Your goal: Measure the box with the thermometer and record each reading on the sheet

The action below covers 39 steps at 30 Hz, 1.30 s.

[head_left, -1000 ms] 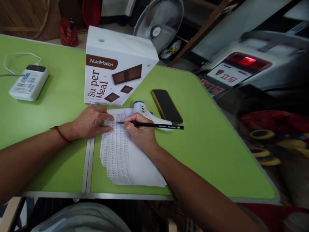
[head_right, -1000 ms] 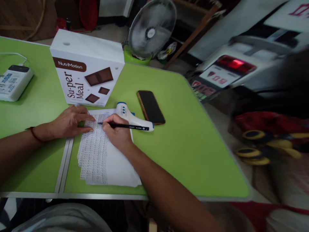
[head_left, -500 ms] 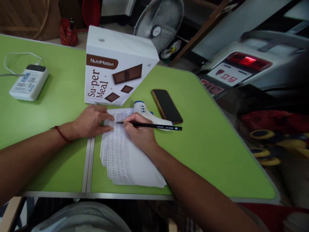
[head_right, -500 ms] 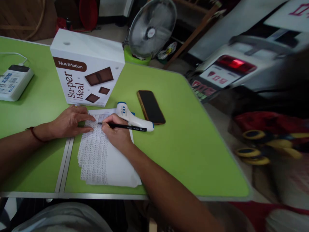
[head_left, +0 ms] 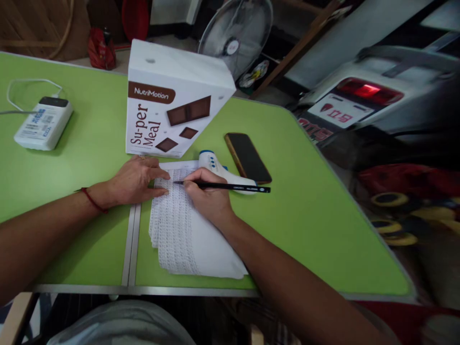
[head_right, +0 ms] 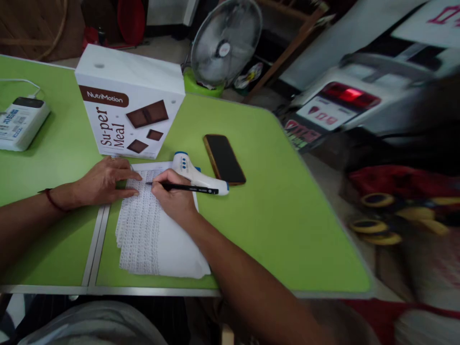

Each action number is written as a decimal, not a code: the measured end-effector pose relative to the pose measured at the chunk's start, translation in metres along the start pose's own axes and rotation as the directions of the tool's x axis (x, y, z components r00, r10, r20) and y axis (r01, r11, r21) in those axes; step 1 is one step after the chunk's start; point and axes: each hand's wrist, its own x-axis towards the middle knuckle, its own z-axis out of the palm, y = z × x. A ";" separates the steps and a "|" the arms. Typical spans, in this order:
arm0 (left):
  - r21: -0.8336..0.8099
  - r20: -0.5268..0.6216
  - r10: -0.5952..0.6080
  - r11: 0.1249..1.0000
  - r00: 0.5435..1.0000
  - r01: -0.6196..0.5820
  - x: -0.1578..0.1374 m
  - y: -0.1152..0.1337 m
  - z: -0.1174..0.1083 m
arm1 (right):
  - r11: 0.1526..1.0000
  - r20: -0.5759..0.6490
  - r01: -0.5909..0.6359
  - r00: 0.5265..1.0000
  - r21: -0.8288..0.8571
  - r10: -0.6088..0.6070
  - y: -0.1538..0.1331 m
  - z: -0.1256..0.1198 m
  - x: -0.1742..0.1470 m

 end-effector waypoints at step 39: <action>0.002 -0.017 0.011 1.000 1.000 -0.011 0.000 -0.002 0.001 | 1.000 -0.086 0.007 0.996 -0.003 -0.007 0.003 0.000 -0.001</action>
